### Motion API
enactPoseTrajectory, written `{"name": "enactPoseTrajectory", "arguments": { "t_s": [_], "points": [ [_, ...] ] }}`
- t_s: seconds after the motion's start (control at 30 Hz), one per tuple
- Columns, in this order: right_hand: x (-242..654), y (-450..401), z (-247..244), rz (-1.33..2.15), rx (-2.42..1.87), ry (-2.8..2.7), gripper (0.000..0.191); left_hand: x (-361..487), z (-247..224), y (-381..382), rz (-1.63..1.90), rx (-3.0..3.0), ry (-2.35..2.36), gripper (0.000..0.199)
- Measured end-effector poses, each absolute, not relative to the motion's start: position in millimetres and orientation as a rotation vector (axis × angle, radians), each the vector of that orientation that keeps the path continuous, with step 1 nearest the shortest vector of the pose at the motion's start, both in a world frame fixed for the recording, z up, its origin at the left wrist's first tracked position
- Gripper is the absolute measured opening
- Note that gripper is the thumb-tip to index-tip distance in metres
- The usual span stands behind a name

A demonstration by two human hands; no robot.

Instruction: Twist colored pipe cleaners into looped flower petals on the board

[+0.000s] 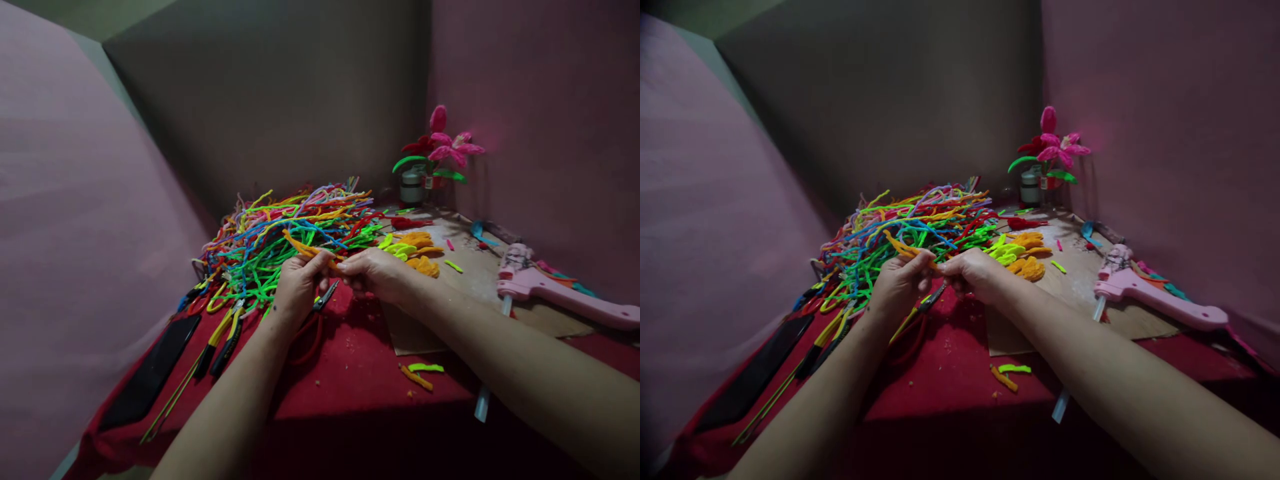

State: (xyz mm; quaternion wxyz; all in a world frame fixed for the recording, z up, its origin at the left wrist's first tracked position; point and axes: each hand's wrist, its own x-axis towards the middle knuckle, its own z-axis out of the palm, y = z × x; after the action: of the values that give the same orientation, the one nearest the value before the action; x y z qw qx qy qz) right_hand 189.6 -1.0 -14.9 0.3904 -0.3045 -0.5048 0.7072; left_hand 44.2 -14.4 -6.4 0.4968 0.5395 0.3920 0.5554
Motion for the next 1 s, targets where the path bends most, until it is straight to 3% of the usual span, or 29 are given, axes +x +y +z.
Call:
{"name": "enactPoseTrajectory", "arguments": {
  "t_s": [0.87,1.0],
  "points": [
    [187.0,-1.3,-13.0,1.656,-0.877,-1.379,0.016,37.0,2.9,-12.7,1.465,1.141,0.842,0.022],
    [186.0,-1.3,-15.4,1.578,-0.823,-1.375,0.021,41.3,-6.8,-12.4,1.285,1.253,0.881,0.02]
  ]
}}
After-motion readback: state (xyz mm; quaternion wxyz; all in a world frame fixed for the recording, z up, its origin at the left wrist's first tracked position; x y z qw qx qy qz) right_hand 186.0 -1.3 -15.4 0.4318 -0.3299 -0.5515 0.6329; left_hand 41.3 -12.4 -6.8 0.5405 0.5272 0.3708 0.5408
